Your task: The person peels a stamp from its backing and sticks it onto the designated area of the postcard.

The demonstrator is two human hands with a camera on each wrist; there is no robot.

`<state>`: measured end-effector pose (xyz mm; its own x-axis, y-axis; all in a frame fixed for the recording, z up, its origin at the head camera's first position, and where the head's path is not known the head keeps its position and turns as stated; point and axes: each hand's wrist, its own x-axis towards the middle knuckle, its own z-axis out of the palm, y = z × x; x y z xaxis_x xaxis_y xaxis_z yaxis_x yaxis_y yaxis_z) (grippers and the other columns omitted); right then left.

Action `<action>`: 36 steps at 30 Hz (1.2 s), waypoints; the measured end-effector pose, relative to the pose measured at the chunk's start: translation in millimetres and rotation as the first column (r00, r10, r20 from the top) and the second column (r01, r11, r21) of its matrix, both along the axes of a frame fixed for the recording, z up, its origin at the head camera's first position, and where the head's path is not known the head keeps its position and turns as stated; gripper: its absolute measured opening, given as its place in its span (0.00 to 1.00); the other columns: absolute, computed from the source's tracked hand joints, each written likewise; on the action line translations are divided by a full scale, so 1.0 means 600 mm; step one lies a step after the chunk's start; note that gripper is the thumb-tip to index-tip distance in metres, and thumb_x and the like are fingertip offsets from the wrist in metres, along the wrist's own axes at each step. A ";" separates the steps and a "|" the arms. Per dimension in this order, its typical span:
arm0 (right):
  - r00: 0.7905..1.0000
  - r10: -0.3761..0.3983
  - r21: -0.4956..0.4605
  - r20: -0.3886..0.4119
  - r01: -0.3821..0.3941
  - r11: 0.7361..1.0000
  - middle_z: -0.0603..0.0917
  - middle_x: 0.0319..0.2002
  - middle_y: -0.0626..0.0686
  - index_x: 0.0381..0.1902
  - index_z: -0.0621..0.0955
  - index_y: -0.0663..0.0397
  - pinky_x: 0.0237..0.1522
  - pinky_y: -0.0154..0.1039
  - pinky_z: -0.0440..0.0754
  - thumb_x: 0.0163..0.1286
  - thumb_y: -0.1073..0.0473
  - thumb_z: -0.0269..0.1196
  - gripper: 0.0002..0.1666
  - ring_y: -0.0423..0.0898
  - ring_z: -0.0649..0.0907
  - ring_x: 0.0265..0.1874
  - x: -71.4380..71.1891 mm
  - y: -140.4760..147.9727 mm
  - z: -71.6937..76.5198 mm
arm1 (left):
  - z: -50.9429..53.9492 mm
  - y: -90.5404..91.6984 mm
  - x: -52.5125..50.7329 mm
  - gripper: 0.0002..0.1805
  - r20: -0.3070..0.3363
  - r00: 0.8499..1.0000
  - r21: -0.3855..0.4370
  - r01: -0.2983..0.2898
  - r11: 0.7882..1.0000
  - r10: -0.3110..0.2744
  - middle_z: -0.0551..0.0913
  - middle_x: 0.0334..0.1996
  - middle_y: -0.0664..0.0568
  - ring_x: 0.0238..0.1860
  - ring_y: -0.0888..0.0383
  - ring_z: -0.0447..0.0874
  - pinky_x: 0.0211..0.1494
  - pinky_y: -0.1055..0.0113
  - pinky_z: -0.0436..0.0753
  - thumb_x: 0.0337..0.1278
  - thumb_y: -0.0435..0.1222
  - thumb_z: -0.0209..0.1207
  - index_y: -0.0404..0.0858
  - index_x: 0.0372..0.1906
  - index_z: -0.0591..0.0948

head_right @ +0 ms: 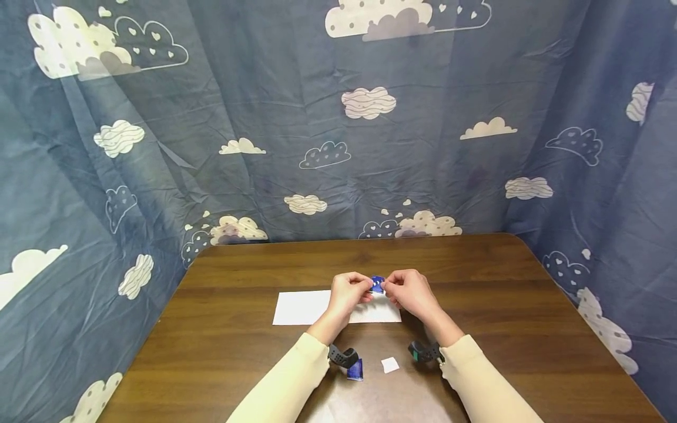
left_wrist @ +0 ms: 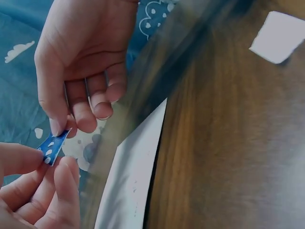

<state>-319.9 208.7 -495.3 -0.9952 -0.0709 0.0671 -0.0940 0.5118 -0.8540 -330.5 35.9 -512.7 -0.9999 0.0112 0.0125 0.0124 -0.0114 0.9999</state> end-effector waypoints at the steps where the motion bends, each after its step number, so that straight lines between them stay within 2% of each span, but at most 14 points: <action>1: 1.000 0.004 0.002 0.009 -0.004 1.000 0.83 0.21 0.55 0.31 0.85 0.60 0.23 0.46 0.86 0.67 0.61 0.66 0.07 0.46 0.82 0.19 -0.004 0.003 -0.003 | 0.000 0.002 -0.004 0.02 0.004 1.000 -0.029 -0.004 1.000 0.004 0.86 0.21 0.46 0.22 0.48 0.88 0.26 0.65 0.86 0.55 0.27 0.66 0.32 0.30 0.87; 4: 1.000 0.011 0.011 0.028 -0.011 1.000 0.83 0.22 0.55 0.32 0.84 0.61 0.24 0.45 0.86 0.67 0.61 0.65 0.08 0.45 0.82 0.20 -0.016 0.010 -0.010 | -0.003 0.008 -0.013 0.02 0.018 1.000 -0.100 -0.001 0.995 0.003 0.86 0.20 0.47 0.23 0.48 0.88 0.24 0.66 0.85 0.55 0.28 0.67 0.32 0.29 0.87; 11: 0.995 0.084 0.096 0.060 -0.090 0.991 0.81 0.21 0.54 0.27 0.80 0.62 0.21 0.44 0.84 0.69 0.64 0.64 0.10 0.47 0.81 0.19 -0.030 0.026 -0.010 | -0.015 0.019 -0.030 0.07 0.055 0.998 -0.247 0.010 0.969 0.004 0.84 0.17 0.48 0.15 0.59 0.81 0.17 0.74 0.75 0.53 0.29 0.67 0.39 0.23 0.86; 14: 0.993 0.098 0.146 0.073 -0.107 0.983 0.79 0.19 0.53 0.25 0.80 0.60 0.19 0.41 0.81 0.69 0.63 0.64 0.11 0.46 0.79 0.17 -0.035 0.033 -0.015 | -0.021 0.022 -0.034 0.08 0.032 0.999 -0.342 -0.003 0.940 0.015 0.82 0.13 0.51 0.13 0.62 0.78 0.17 0.74 0.71 0.50 0.30 0.68 0.42 0.20 0.86; 19: 0.989 0.107 0.186 0.102 -0.124 0.975 0.77 0.17 0.51 0.26 0.81 0.61 0.18 0.38 0.77 0.70 0.62 0.63 0.12 0.45 0.77 0.16 -0.042 0.042 -0.022 | -0.030 0.027 -0.034 0.08 -0.084 0.996 -0.509 -0.050 0.859 0.008 0.75 0.06 0.62 0.10 0.66 0.72 0.19 0.72 0.67 0.48 0.34 0.70 0.46 0.19 0.87; 23: 0.987 0.109 0.202 0.114 -0.131 0.971 0.76 0.17 0.50 0.26 0.81 0.60 0.18 0.37 0.77 0.70 0.61 0.64 0.12 0.44 0.76 0.16 -0.046 0.045 -0.025 | -0.032 0.031 -0.031 0.08 -0.137 0.990 -0.559 -0.093 0.824 0.019 0.74 0.06 0.64 0.12 0.65 0.73 0.22 0.69 0.69 0.47 0.34 0.70 0.48 0.18 0.86; 26: 0.988 0.113 0.227 0.104 -0.134 0.965 0.76 0.18 0.49 0.25 0.82 0.59 0.18 0.38 0.76 0.70 0.61 0.64 0.12 0.44 0.76 0.15 -0.045 0.046 -0.028 | -0.032 0.032 -0.030 0.09 -0.165 0.986 -0.595 -0.122 0.795 0.028 0.77 0.10 0.65 0.16 0.65 0.75 0.25 0.68 0.72 0.45 0.34 0.70 0.49 0.17 0.86; 29: 0.989 0.106 0.255 0.105 -0.130 0.958 0.75 0.17 0.48 0.25 0.82 0.59 0.18 0.38 0.76 0.69 0.60 0.64 0.12 0.43 0.75 0.15 -0.044 0.046 -0.029 | -0.032 0.033 -0.028 0.09 -0.176 0.984 -0.618 -0.130 0.776 0.024 0.79 0.14 0.65 0.20 0.64 0.75 0.26 0.67 0.73 0.44 0.34 0.71 0.49 0.17 0.85; 36: 0.989 0.116 0.287 0.096 -0.139 0.948 0.74 0.15 0.47 0.23 0.82 0.59 0.17 0.37 0.73 0.69 0.60 0.65 0.13 0.42 0.74 0.14 -0.042 0.048 -0.031 | -0.038 0.035 -0.026 0.09 -0.172 0.985 -0.629 -0.127 0.767 0.022 0.79 0.15 0.65 0.20 0.64 0.76 0.26 0.67 0.73 0.42 0.35 0.73 0.49 0.17 0.85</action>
<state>-345.0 237.3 -514.0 -0.9779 -0.2027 -0.0519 -0.1149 0.7276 -0.6763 -346.3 56.6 -535.6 -0.9846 -0.0052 0.1746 0.1319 0.6328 0.7630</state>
